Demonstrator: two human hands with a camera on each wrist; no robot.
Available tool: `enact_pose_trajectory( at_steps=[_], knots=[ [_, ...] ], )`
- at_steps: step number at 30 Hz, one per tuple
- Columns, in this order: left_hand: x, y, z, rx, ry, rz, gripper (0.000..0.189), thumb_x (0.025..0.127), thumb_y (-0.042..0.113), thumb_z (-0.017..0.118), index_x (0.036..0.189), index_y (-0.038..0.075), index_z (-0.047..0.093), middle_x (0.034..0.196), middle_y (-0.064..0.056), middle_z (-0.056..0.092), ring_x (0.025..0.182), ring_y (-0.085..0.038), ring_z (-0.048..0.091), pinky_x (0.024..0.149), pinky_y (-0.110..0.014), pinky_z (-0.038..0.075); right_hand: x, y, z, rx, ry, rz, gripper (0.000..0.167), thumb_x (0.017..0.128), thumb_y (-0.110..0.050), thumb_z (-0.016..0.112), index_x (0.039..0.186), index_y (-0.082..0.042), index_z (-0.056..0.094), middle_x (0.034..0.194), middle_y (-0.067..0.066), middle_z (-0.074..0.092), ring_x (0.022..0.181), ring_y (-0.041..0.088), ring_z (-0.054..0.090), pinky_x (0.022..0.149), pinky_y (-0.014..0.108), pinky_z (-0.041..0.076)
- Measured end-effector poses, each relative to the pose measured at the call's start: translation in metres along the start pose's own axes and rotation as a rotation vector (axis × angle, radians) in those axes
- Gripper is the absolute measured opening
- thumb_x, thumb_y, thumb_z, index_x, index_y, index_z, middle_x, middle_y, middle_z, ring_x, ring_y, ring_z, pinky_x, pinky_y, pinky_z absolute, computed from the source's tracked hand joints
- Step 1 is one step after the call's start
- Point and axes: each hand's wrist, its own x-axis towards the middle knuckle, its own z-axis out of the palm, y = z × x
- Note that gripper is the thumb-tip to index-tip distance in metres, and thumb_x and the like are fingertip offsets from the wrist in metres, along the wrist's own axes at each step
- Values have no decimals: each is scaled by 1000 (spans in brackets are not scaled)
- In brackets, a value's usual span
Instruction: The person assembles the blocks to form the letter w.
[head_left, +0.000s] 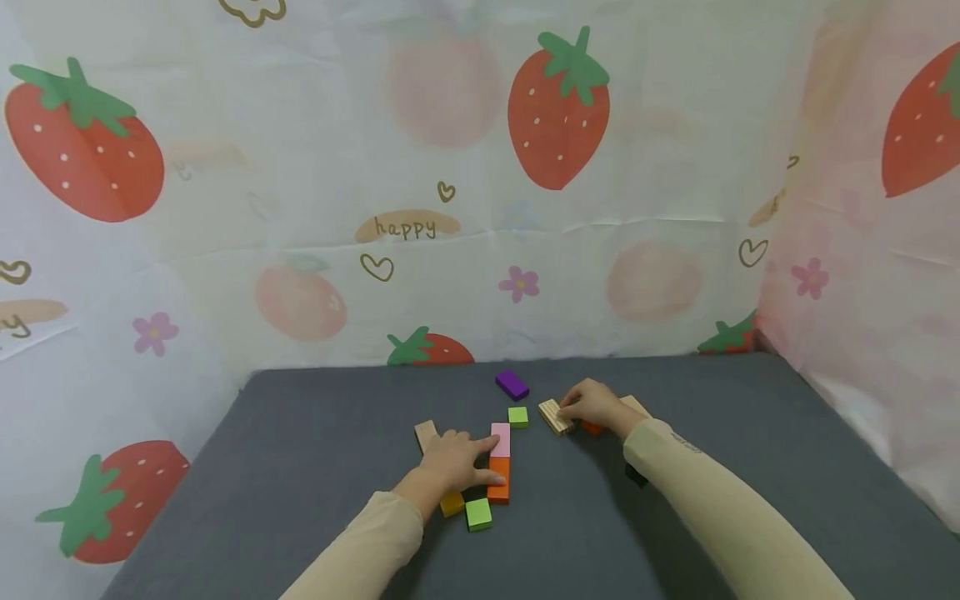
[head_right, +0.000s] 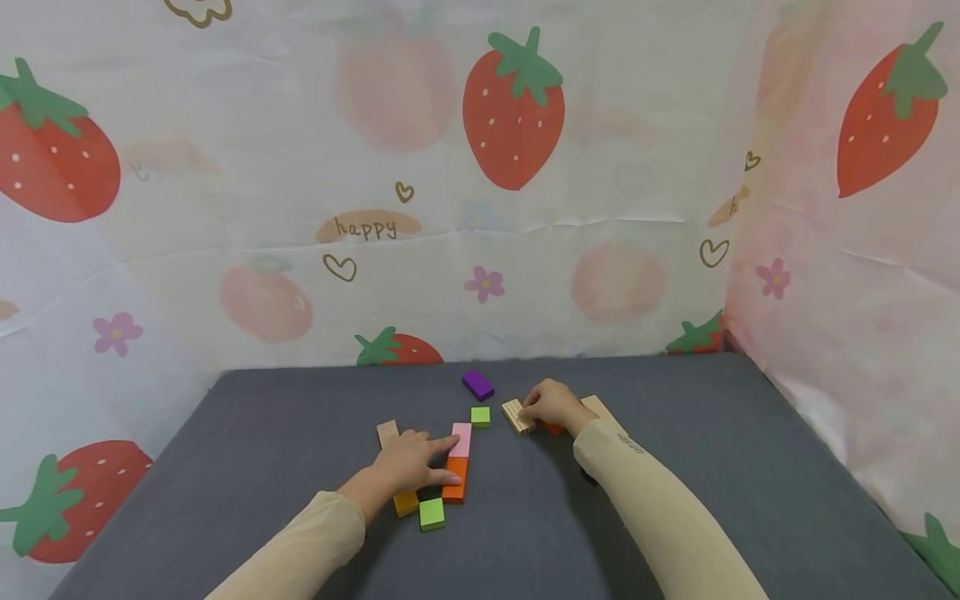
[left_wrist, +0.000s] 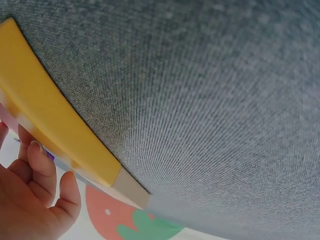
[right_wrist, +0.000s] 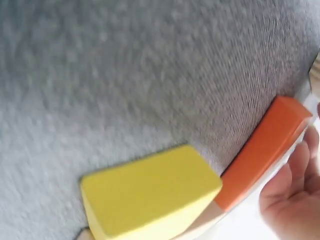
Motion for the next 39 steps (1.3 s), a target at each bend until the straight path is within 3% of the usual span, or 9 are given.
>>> enact_pose_trajectory(
  at_steps=[2,5,11,16,23,28,33,39],
  knots=[
    [0,-1,1,-8,-2,0,72,84,63,62,144,26,50,131,-14,57,116,-34,52,98,-50,40,2,1,-1,-8,-48,-46,41,90,-15,70,124,6,62,95,13,64,86,26,58,79,40,48],
    [1,-2,1,-15,-7,2,72,83,63,62,144,26,50,132,-14,57,117,-34,52,99,-50,40,6,2,-5,-61,-134,-89,63,87,-20,75,140,3,48,87,7,53,88,26,46,80,42,37],
    [2,-3,2,-16,-21,-5,73,83,65,61,144,28,49,131,-12,58,116,-33,52,100,-50,40,13,2,-6,-179,-246,-77,77,82,-23,80,147,-6,42,83,4,41,91,24,36,80,42,27],
    [2,-1,0,-23,-31,-15,72,83,64,62,145,28,49,131,-12,59,116,-32,52,100,-50,38,11,3,-3,-197,-211,-76,74,80,-21,82,144,-7,47,83,3,43,88,23,36,77,40,26],
    [1,0,0,-49,-34,-32,72,83,63,63,145,28,49,132,-10,59,116,-32,52,99,-51,36,3,3,1,-182,-98,-112,66,76,-27,85,132,-7,56,106,9,53,97,27,43,83,46,36],
    [1,0,3,-85,-33,-35,72,83,61,64,145,27,48,132,-9,59,118,-33,52,100,-54,34,-4,1,6,-134,-36,-173,67,73,-27,87,127,-3,58,110,13,58,100,29,46,87,49,39],
    [2,-2,5,-90,-28,-27,72,84,60,64,145,26,49,132,-9,60,119,-33,51,101,-55,33,-12,0,12,-100,-30,-205,66,72,-26,88,125,-1,58,110,10,59,101,27,47,87,46,41],
    [2,-1,4,-82,-17,-21,71,84,59,64,145,26,49,131,-8,60,117,-32,52,98,-53,35,-21,-3,18,-148,-46,-265,65,70,-29,89,121,-1,60,105,7,58,95,24,46,83,40,41]
  ],
)
